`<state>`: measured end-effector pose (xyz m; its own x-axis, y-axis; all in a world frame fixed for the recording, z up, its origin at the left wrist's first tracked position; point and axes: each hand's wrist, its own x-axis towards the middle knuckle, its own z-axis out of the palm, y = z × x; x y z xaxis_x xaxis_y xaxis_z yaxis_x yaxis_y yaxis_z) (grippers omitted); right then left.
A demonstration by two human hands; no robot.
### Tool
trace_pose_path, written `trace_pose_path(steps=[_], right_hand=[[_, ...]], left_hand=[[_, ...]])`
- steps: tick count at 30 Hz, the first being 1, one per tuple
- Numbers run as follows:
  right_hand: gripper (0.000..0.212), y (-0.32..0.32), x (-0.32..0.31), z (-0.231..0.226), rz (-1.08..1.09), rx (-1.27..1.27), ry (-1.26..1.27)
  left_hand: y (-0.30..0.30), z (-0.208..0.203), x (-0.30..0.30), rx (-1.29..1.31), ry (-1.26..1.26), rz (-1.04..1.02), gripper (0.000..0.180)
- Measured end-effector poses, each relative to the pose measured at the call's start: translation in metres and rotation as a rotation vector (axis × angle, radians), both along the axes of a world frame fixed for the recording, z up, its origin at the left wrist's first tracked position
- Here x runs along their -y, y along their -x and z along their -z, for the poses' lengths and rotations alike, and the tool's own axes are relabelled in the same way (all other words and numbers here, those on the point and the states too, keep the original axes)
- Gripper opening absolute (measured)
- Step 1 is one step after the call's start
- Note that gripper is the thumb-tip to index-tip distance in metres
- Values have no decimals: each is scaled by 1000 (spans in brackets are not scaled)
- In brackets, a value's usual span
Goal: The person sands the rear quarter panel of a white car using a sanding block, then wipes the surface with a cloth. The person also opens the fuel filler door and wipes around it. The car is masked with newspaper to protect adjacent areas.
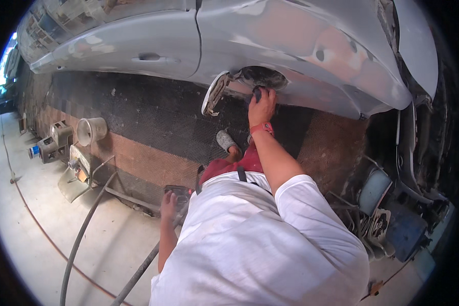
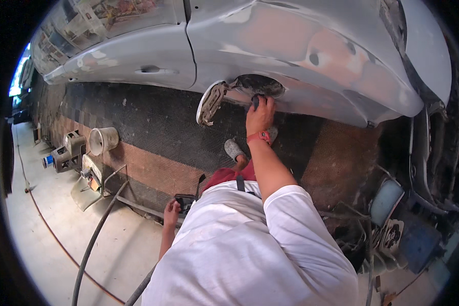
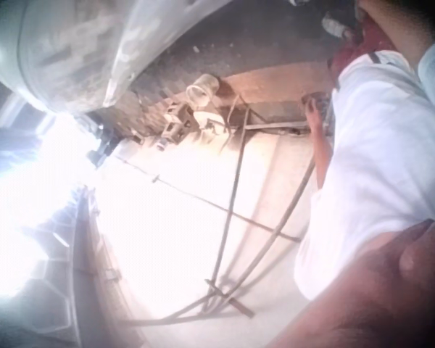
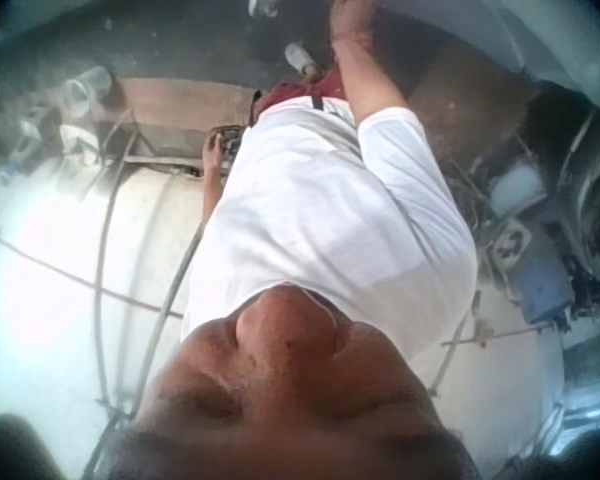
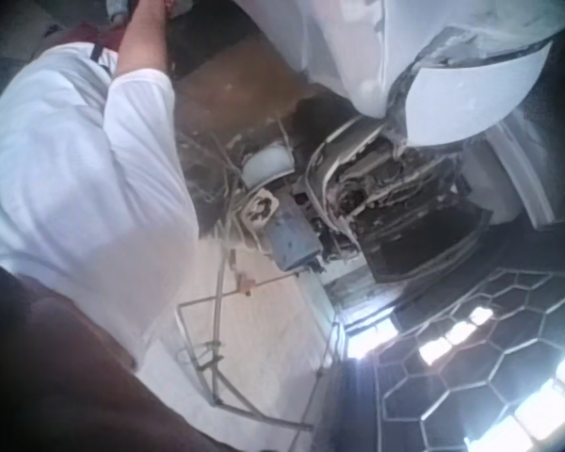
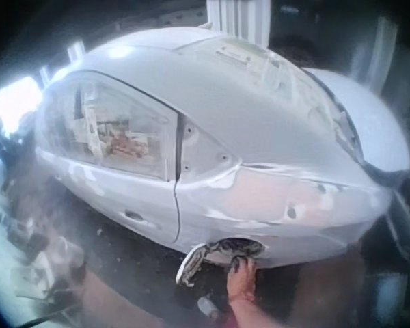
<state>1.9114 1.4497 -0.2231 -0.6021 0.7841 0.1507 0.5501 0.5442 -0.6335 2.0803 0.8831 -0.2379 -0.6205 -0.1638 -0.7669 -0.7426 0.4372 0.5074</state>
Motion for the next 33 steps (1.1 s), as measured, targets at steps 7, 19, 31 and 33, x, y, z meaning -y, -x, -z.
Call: trace_pose_path(steps=[7, 19, 31, 33], right_hand=[[32, 43, 9, 19, 17, -249, 201], [52, -71, -14, -13, 589, -654, 1460], [58, -16, 6, -8, 182, -250, 132], [60, 0, 11, -2, 82, -180, 57]], left_hand=[[-44, 12, 41, 178, -71, 313, 54], [110, -22, -41, -84, 11, 206, 50], [65, 29, 35, 126, 77, 328, 63], [56, 24, 45, 78, 26, 318, 66]])
